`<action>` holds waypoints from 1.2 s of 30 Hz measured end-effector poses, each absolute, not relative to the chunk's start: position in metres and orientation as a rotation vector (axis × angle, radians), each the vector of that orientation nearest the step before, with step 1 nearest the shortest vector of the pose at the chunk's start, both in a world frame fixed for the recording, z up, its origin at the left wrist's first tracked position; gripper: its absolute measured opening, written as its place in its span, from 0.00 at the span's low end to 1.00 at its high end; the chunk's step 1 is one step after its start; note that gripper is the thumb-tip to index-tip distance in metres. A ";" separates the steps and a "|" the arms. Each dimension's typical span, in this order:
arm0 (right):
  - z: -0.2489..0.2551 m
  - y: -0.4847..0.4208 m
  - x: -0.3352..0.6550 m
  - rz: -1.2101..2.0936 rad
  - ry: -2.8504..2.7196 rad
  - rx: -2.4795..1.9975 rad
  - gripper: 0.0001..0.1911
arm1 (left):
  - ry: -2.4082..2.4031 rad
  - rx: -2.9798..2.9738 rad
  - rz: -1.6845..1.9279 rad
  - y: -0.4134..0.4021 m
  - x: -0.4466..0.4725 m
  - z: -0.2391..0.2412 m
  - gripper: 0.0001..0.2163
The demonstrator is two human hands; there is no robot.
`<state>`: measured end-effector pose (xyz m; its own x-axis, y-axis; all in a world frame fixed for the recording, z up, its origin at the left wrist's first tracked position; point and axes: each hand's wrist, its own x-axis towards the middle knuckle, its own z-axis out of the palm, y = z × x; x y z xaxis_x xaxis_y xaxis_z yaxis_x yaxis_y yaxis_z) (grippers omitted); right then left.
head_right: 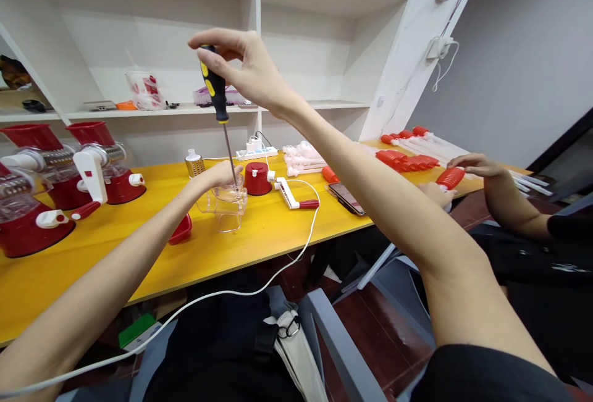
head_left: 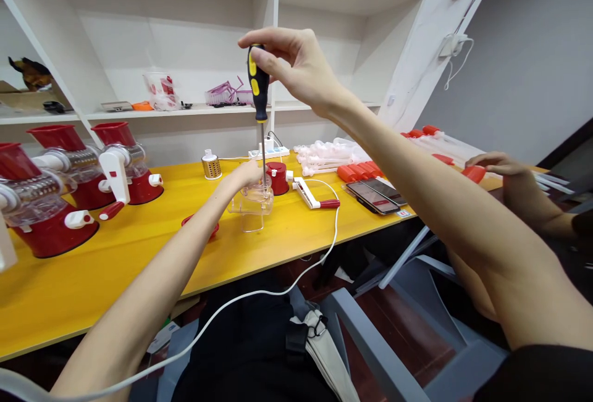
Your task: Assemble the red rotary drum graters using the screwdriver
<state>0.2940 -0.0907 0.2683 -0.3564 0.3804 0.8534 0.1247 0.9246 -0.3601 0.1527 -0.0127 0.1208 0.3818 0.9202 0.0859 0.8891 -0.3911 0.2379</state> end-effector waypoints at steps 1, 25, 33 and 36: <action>0.268 -0.091 0.294 0.312 -1.938 -0.392 0.13 | 1.638 2.481 0.308 -0.012 0.153 0.120 0.14; 0.269 -0.097 0.295 0.322 -1.926 -0.413 0.09 | 1.635 2.492 0.313 -0.010 0.152 0.119 0.15; 0.263 -0.087 0.298 0.382 -1.862 -0.364 0.10 | 1.674 2.453 0.285 -0.008 0.151 0.118 0.18; 0.260 -0.086 0.297 0.358 -1.860 -0.419 0.14 | 1.677 2.453 0.277 -0.008 0.152 0.118 0.18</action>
